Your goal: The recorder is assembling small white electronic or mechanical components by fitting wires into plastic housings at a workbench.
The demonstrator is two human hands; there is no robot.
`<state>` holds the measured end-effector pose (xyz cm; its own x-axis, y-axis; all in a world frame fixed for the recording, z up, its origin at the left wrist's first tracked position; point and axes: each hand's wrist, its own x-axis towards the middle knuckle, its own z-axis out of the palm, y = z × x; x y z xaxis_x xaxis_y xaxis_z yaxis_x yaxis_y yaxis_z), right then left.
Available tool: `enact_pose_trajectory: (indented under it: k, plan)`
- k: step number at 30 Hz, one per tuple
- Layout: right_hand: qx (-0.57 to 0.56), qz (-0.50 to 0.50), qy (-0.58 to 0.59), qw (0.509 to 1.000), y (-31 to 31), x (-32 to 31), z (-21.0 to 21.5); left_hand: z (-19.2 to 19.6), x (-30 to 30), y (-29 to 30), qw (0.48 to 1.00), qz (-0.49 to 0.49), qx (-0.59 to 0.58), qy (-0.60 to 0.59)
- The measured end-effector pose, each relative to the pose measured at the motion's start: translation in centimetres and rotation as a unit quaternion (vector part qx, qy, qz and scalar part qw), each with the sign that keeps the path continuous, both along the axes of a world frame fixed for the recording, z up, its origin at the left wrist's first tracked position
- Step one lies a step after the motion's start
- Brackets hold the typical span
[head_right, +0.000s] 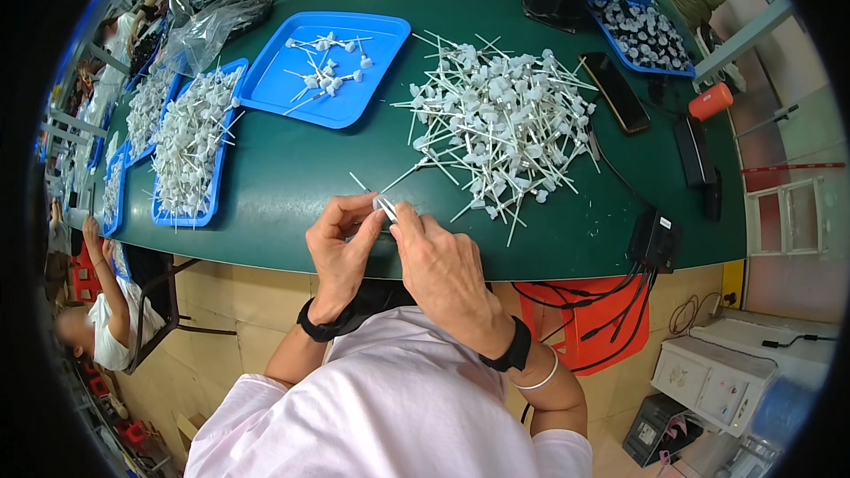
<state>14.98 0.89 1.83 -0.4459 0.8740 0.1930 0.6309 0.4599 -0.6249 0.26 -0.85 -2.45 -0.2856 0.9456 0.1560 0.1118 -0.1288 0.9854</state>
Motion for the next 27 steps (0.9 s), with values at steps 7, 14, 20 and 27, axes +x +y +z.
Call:
enact_pose_trajectory:
  k: [7, 14, 20, 27]
  plan:
    - [0.003, 0.01, 0.011, 1.0, 0.09, 0.22, 0.01, -0.12, -0.07, -0.03, 0.996, -0.023, -0.036, -0.074]
    - [0.002, 0.015, 0.018, 1.0, 0.14, 0.35, 0.02, -0.02, -0.1, 0.05, 0.993, -0.028, -0.047, -0.106]
    - [-0.016, 0.022, 0.042, 0.999, 0.32, 0.41, 0.29, 0.2, -0.46, 0.35, 0.986, -0.05, -0.069, -0.143]
    - [-0.06, 0.024, 0.08, 0.995, 0.51, 0.62, 0.22, 0.17, -0.91, 0.61, 0.981, -0.071, -0.093, -0.153]
